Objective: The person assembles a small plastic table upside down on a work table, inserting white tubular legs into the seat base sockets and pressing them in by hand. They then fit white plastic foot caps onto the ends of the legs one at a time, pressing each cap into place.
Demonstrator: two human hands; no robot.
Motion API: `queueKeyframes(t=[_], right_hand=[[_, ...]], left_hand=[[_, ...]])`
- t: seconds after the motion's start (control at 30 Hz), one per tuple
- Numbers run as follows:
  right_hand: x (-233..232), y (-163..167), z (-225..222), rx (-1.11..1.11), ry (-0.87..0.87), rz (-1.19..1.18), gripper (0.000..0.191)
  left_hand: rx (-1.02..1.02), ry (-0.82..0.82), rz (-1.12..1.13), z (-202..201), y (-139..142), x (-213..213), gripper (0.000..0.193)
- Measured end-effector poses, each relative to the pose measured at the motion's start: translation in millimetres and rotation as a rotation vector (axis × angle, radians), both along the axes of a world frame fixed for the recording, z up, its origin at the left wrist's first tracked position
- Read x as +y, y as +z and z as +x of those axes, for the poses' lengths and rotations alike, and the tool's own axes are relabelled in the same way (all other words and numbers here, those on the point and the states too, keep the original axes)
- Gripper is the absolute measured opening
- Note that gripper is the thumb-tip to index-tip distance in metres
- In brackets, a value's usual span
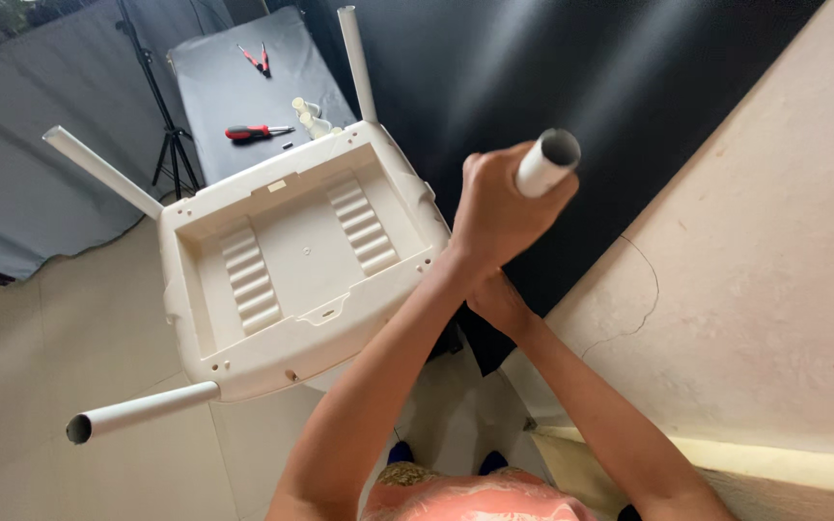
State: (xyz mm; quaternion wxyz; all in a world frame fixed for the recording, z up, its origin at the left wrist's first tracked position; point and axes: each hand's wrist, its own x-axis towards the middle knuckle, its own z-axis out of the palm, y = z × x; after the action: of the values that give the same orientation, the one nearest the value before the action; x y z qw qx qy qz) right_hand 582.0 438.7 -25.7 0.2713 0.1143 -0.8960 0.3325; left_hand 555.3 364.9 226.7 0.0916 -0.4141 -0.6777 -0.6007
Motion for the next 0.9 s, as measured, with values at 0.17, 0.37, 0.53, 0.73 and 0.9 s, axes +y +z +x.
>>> queueKeyframes(t=[0.17, 0.37, 0.53, 0.73, 0.9], right_hand=[[6.0, 5.7, 2.4, -0.123, 0.156, -0.268, 0.038], [13.2, 20.3, -1.8, -0.185, 0.225, -0.208, 0.026], [19.9, 15.1, -8.5, -0.152, 0.260, -0.230, 0.017], [26.8, 1.7, -16.9, -0.294, 0.246, -0.399, 0.031], [-2.4, -8.1, -5.2, -0.397, 0.184, -1.034, 0.058]], left_hand=[[0.062, 0.122, 0.044, 23.2, -24.4, -17.3, 0.018], [0.093, 0.157, 0.065, 16.1, -41.3, -42.1, 0.021], [0.206, 0.216, 0.142, 27.4, -54.0, -52.4, 0.029], [0.064, 0.597, 0.240, 23.1, -44.1, -28.2, 0.028], [-0.035, 0.684, 0.141, 22.8, -16.0, -2.9, 0.034]])
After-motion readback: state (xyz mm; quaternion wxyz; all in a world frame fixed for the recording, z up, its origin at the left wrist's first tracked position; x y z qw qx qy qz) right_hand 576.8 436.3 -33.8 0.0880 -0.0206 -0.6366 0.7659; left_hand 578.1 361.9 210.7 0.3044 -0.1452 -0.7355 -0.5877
